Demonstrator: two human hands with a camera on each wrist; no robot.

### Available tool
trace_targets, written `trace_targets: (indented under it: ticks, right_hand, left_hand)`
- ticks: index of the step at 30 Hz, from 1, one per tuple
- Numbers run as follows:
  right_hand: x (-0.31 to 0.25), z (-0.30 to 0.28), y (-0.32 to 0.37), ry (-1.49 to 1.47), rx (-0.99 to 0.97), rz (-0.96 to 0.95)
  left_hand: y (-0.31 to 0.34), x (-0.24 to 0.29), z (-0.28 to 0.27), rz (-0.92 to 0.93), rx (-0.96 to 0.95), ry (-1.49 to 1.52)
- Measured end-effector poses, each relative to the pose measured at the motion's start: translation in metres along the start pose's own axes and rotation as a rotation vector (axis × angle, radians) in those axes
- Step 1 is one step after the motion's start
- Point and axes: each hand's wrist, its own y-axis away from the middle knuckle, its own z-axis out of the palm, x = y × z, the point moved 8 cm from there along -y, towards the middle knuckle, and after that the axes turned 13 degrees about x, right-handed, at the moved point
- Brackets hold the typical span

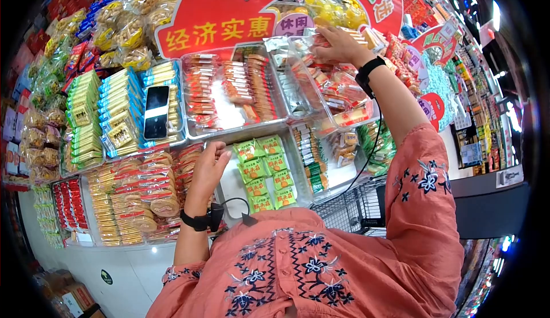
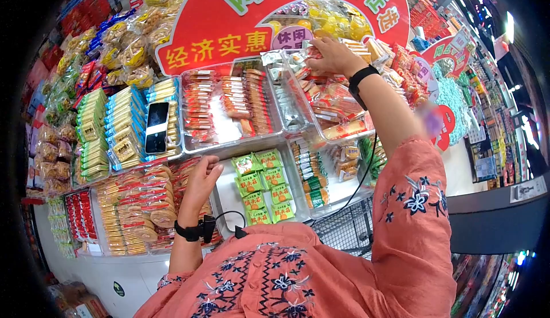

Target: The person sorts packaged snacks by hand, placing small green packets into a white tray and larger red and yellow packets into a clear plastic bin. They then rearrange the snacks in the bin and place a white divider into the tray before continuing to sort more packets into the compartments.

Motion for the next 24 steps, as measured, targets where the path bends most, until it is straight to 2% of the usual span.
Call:
trace_targets:
  ticks: [4, 8, 9, 12, 15, 16, 18, 20, 21, 24]
  right_hand:
    - [-0.006, -0.012, -0.004, -0.071, 0.012, 0.024]
    - [-0.034, -0.047, -0.015, -0.142, 0.142, 0.002]
    - [-0.048, -0.057, -0.018, -0.123, 0.217, -0.098]
    - [-0.124, -0.103, -0.012, -0.267, 0.217, -0.058]
    - [-0.204, -0.122, 0.012, -0.382, 0.321, -0.171]
    - [-0.218, -0.109, 0.019, -0.489, 0.348, -0.206]
    - [-0.247, -0.083, 0.033, -0.528, 0.228, -0.143]
    - [-0.267, -0.042, 0.043, -0.676, 0.296, -0.194]
    - [-0.271, -0.010, 0.046, -0.716, 0.124, -0.087]
    - [-0.288, 0.045, 0.056, -0.771, 0.086, -0.015]
  left_hand:
    - [0.002, -0.002, -0.002, -0.012, -0.003, 0.029]
    - [0.001, 0.002, -0.002, -0.029, -0.001, 0.015]
    - [0.001, 0.004, -0.001, -0.014, 0.008, 0.022]
    - [0.000, 0.004, 0.003, -0.006, -0.001, 0.019]
    - [-0.003, 0.006, 0.009, -0.018, -0.050, -0.003]
    - [-0.005, 0.008, 0.008, -0.001, -0.034, -0.002]
    - [-0.007, 0.010, 0.004, 0.029, 0.001, -0.003]
    - [-0.013, 0.028, -0.008, 0.066, 0.048, -0.109]
    - [-0.015, 0.035, -0.014, 0.090, 0.073, -0.103]
    - [-0.021, 0.037, -0.025, 0.132, 0.100, -0.109]
